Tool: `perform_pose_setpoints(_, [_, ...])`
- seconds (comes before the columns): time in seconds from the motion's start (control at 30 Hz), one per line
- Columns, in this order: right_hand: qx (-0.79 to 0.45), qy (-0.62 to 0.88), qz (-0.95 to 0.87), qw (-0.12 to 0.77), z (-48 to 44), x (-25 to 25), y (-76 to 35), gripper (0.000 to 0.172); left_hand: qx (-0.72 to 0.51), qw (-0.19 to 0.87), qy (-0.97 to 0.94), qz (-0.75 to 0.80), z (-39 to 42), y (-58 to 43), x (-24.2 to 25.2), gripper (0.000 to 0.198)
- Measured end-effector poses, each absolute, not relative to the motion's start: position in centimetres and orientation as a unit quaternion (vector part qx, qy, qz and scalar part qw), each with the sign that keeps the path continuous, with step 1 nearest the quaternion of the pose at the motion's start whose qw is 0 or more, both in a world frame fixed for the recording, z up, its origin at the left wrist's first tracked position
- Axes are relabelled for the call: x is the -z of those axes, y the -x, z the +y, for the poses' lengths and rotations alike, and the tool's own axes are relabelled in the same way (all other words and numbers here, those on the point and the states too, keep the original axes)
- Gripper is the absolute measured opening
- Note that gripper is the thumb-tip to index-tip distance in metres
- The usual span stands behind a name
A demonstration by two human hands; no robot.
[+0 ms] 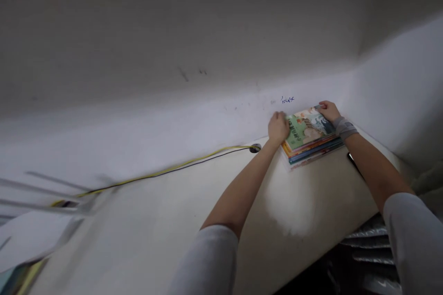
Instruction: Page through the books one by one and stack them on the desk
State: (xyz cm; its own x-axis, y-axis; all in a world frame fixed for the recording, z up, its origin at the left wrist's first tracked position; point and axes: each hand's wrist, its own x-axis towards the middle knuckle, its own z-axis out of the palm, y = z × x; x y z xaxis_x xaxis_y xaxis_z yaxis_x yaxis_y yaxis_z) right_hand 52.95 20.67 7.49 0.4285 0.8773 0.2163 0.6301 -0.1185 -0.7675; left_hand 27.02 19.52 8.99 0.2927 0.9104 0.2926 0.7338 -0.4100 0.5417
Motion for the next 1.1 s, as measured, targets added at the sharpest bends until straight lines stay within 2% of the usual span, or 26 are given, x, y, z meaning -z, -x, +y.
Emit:
perform_pose_setpoints(0.07, [-0.172,0.715,-0.497,0.460,20.8,-7.5,-52.8,0.055,-0.278,0.156,-0.825,0.468,19.7,-28.7,-10.1,0.036])
perform_pose_setpoints(0.2, [-0.218,0.668,-0.480,0.525,20.7,-8.0,-52.6,0.058,-0.258,0.248,-0.838,0.412,21.8,-32.6,-12.4,0.025])
perform_pose_setpoints(0.33, [-0.265,0.625,-0.482,0.554,20.3,-8.7,-52.7,0.046,-0.223,0.319,-0.835,0.390,24.8,-34.6,-13.7,0.005])
perform_pose_setpoints(0.5, [-0.308,0.610,-0.489,0.541,20.4,-8.8,-52.8,0.025,-0.200,0.393,-0.813,0.381,26.5,-34.5,-13.3,0.015])
perform_pose_setpoints(0.7, [-0.301,0.620,-0.503,0.522,21.4,-8.0,-52.2,0.015,-0.194,0.452,-0.781,0.384,26.3,-33.7,-12.2,0.021])
perform_pose_setpoints(0.8, [-0.277,0.638,-0.500,0.516,22.1,-7.3,-52.1,0.015,-0.135,0.489,-0.767,0.393,26.5,-32.5,-12.1,0.022])
perform_pose_setpoints(0.93, [-0.243,0.672,-0.496,0.493,23.4,-6.4,-52.5,0.012,0.006,0.477,-0.786,0.393,27.3,-29.9,-12.6,0.027])
perform_pose_setpoints(1.1, [-0.194,0.711,-0.507,0.448,24.7,-6.1,-53.1,0.008,-0.010,0.377,-0.809,0.451,27.9,-26.3,-12.5,0.026])
